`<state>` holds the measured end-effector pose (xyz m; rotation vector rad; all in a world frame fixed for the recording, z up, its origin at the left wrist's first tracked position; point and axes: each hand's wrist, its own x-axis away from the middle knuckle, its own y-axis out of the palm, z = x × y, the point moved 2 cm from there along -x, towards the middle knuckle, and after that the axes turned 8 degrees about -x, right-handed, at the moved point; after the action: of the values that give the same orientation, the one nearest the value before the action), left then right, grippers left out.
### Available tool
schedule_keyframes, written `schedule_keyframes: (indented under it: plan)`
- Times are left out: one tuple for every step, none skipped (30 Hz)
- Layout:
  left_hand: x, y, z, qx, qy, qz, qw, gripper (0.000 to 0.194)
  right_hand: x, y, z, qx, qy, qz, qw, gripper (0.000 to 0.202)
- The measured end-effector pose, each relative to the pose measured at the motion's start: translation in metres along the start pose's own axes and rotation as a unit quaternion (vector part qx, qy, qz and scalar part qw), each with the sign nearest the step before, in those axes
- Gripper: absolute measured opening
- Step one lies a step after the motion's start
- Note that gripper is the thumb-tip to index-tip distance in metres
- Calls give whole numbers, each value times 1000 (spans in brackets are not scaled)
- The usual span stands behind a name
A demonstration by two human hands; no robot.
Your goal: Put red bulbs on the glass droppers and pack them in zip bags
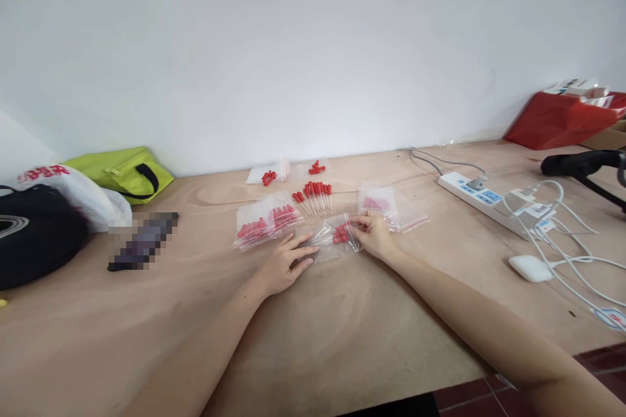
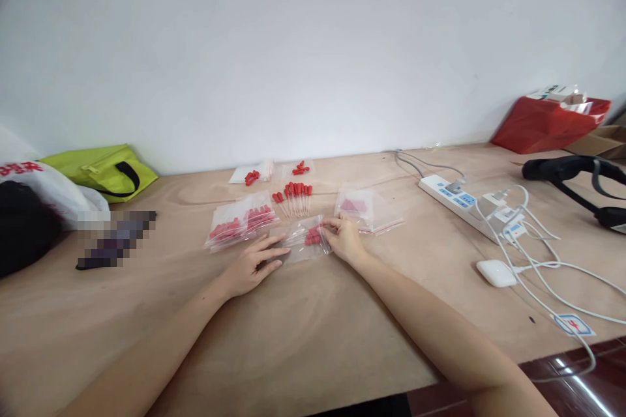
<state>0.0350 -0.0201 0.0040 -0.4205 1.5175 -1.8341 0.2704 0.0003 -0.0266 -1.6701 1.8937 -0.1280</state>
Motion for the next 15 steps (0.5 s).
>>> schedule_keyframes:
  plan:
    - [0,0,0,-1,-1,-1,1000,30,0,-2,-4,41,-33,-10,999,23]
    - [0,0,0,-2,-2,-3,1000,30,1,-3,-8,83,-65,-24,994,24]
    - [0,0,0,-3,-3,-6,1000,30,1,-4,-13,124,-94,-42,987,25]
    - [1,-1,0,-3,-5,-9,1000,30,2,-5,-16,164,-116,-59,978,27]
    - [1,-1,0,-4,-7,-11,1000,30,4,-6,-19,201,-129,-73,968,28]
    - [1,-1,0,-5,-9,-10,1000,30,5,-7,-21,236,-135,-85,959,30]
    - [1,-1,0,-5,-10,-7,1000,31,6,-8,-21,266,-134,-94,950,31]
    - [2,-1,0,-5,-10,-4,1000,31,7,-8,-21,292,-129,-102,942,32]
    - [2,-1,0,-4,-9,0,1000,31,8,-9,-20,310,-123,-111,936,32]
    - [2,-1,0,-2,-7,2,1000,31,8,-9,-19,319,-118,-122,933,33]
    - [1,-1,0,1,-4,2,1000,31,6,-11,-18,317,-113,-131,933,32]
    - [1,-1,0,4,-1,0,1000,31,4,-12,-17,305,-106,-132,937,32]
    - [1,-1,0,6,2,-2,1000,31,-1,-15,-16,286,-94,-122,946,30]
    - [0,0,0,6,4,-4,1000,32,-7,-18,-16,261,-77,-102,957,29]
    - [0,0,0,6,6,-6,1000,32,-15,-20,-16,234,-56,-76,968,27]
